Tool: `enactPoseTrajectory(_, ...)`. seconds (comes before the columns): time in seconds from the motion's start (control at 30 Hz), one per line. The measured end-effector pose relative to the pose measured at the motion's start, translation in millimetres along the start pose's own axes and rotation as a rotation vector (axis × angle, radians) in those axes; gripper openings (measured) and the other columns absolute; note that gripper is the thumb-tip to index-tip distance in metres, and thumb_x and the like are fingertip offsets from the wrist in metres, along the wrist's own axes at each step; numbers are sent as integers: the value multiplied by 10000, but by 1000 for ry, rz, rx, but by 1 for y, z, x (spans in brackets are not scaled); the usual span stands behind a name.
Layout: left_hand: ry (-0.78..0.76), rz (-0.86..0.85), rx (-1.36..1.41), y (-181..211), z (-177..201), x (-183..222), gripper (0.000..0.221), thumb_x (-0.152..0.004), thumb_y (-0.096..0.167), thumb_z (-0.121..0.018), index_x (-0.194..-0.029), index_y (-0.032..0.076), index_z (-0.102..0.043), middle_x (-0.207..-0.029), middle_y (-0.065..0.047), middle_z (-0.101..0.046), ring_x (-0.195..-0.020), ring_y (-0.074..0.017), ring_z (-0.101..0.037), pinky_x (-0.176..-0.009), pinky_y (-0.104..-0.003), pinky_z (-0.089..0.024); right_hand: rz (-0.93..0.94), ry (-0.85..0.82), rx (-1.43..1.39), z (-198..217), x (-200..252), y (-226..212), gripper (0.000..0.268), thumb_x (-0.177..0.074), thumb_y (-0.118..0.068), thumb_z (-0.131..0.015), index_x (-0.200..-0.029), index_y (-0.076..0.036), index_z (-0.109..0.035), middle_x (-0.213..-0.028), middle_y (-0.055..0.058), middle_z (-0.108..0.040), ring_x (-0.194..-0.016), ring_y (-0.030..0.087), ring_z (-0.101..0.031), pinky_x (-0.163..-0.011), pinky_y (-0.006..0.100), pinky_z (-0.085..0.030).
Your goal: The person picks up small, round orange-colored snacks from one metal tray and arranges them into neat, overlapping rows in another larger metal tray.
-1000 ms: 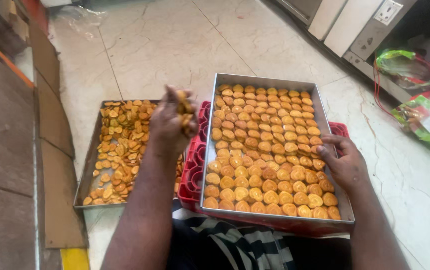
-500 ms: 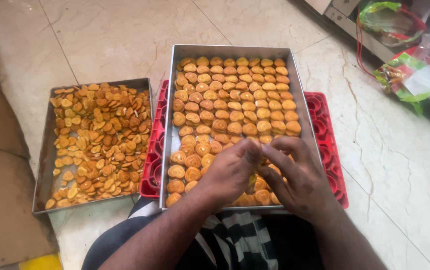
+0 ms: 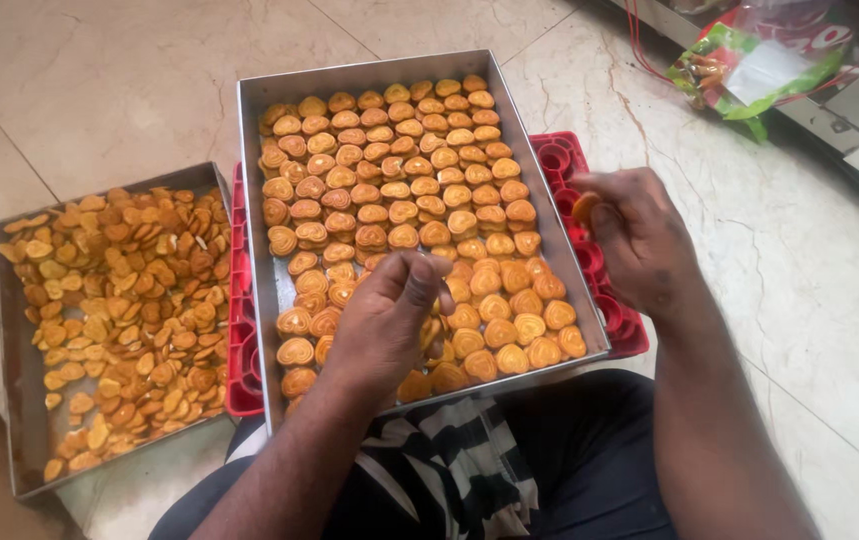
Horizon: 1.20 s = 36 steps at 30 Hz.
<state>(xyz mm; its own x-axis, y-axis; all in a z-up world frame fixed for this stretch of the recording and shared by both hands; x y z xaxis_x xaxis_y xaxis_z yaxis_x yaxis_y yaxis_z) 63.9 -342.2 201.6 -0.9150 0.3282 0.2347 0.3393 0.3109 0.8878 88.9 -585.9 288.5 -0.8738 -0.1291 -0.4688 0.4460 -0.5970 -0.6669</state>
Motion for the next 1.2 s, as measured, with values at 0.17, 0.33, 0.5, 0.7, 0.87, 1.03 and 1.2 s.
enactPoseTrajectory(0.17,61,3,35,2,4,2,484,-935,508,-612,-1141,70,-619,-832,-20,-631,-560,-107,-541,-482,-252,-455,96,-76,267,-12,0,0,153,-948,-115,-710,-1099,-102,-731,-1095,110,-699,-1039,234,-693,-910,357,-567)
enactPoseTrajectory(0.33,90,21,3,6,2,4,409,-948,447,-639,-1112,73,-611,-827,-24,-633,-559,-105,-542,-476,-252,-448,80,-255,562,-35,-9,3,144,-901,-277,-728,-986,-170,-772,-916,54,-765,-915,244,-716,-893,453,-543)
enactPoseTrajectory(0.5,83,10,14,8,0,5,388,-939,400,-696,-1112,64,-609,-834,-35,-622,-590,-93,-533,-496,-255,-455,-111,-365,572,-43,-6,10,257,-909,-336,-694,-1100,-184,-775,-940,98,-756,-837,313,-712,-764,444,-570)
enactPoseTrajectory(0.7,89,23,-20,12,0,6,363,-929,386,-686,-1090,71,-606,-814,-42,-638,-584,-99,-558,-484,-258,-462,-121,-434,708,-49,-7,10,202,-918,-341,-684,-1044,-225,-790,-941,66,-758,-874,303,-716,-764,442,-569)
enactPoseTrajectory(0.87,99,-8,17,13,3,5,344,-941,364,-686,-1094,66,-607,-812,-47,-638,-546,-110,-533,-460,-264,-438,-62,-478,702,-53,-5,6,168,-871,-295,-717,-986,-206,-800,-956,19,-752,-959,265,-684,-819,416,-560)
enactPoseTrajectory(1.03,105,-28,80,15,5,6,344,-945,359,-682,-1098,64,-593,-818,-41,-634,-538,-109,-531,-452,-260,-428,-74,-484,726,-53,-4,4,196,-854,-284,-735,-1030,-229,-800,-985,16,-742,-974,251,-675,-847,412,-551)
enactPoseTrajectory(1.2,122,-26,149,20,10,6,384,-980,432,-604,-1090,64,-584,-815,-65,-639,-515,-126,-529,-424,-261,-408,-30,-540,787,-59,-2,3,188,-847,-269,-740,-1024,-247,-798,-991,-11,-749,-998,241,-677,-863,407,-546)
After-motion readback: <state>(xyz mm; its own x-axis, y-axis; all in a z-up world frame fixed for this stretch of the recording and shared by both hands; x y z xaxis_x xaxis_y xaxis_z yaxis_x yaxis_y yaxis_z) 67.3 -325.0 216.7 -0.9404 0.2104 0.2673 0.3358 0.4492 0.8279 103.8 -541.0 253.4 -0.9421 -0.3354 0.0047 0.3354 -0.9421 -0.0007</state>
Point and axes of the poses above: each hand's wrist, its own x-axis away from the middle knuckle, its own z-axis out of the back of the hand, y = z × x, the point moved 9 cm from there along -x, towards the middle knuckle
